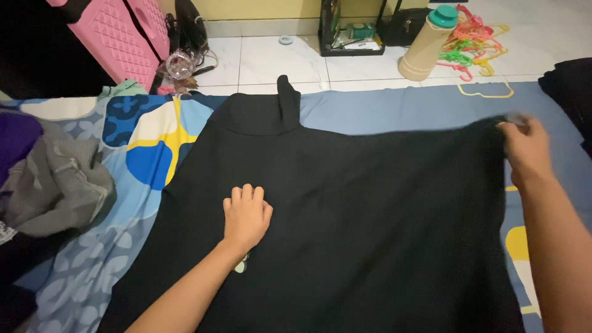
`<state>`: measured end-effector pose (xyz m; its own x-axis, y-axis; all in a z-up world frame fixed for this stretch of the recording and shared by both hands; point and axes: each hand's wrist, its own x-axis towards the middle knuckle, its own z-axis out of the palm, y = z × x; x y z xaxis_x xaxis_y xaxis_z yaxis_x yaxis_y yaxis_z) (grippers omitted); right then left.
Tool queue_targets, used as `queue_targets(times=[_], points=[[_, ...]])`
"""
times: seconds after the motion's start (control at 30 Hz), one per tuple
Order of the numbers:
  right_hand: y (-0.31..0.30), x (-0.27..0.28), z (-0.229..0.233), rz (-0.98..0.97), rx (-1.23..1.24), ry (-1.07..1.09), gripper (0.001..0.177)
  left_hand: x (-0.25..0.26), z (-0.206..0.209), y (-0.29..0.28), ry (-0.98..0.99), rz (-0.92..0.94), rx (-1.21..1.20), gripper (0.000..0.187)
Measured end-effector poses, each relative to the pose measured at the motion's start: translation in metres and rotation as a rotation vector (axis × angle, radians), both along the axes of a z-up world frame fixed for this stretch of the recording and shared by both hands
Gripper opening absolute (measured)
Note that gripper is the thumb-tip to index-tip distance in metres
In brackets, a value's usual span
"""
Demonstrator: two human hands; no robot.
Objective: Folding a black jacket and a black t-shirt on a bed mattress.
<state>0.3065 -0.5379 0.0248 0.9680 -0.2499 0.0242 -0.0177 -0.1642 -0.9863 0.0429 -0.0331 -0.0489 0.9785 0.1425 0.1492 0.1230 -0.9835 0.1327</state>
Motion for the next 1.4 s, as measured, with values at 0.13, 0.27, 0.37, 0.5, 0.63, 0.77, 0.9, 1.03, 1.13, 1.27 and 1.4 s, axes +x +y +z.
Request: queue_targets(times=[0.13,0.27,0.37,0.5,0.63,0.77,0.9,1.03,1.13,1.27,1.4], points=[[-0.005,-0.004,-0.042,-0.067,-0.843,-0.324,0.043,0.001,0.005,-0.001,0.036,0.015,-0.001,0.020],[0.047,-0.059,-0.052,0.045,-1.032,-0.273,0.036,0.019,0.006,0.023,0.000,0.033,0.066,0.027],[0.027,-0.062,-0.101,0.079,-1.038,-0.051,0.041,0.039,-0.013,0.072,-0.132,0.260,0.148,0.052],[-0.009,-0.054,-0.128,-0.095,-1.095,0.059,0.056,0.059,-0.030,0.130,-0.119,0.522,-0.037,0.074],[-0.034,-0.031,-0.135,-0.176,-1.021,0.151,0.066,0.089,-0.021,0.145,0.057,0.596,-0.198,0.091],[-0.029,-0.021,-0.122,-0.118,-0.920,0.167,0.069,0.130,-0.004,0.145,0.130,0.571,-0.258,0.104],[-0.030,0.003,-0.118,-0.022,-0.716,0.234,0.071,0.166,-0.003,0.126,0.079,0.562,-0.342,0.112],[-0.017,-0.001,-0.106,-0.043,-0.427,0.223,0.063,0.172,-0.016,0.113,-0.042,0.554,-0.269,0.119],[-0.017,0.002,-0.117,-0.003,-0.360,0.163,0.053,0.168,0.007,0.124,0.027,0.647,-0.386,0.115],[-0.048,0.040,-0.112,0.011,-0.478,0.103,0.046,0.187,-0.020,0.176,0.013,0.615,-0.795,0.067],[-0.044,0.071,-0.068,-0.074,-0.539,0.091,0.038,0.208,-0.015,0.211,-0.604,0.441,-0.895,0.037]])
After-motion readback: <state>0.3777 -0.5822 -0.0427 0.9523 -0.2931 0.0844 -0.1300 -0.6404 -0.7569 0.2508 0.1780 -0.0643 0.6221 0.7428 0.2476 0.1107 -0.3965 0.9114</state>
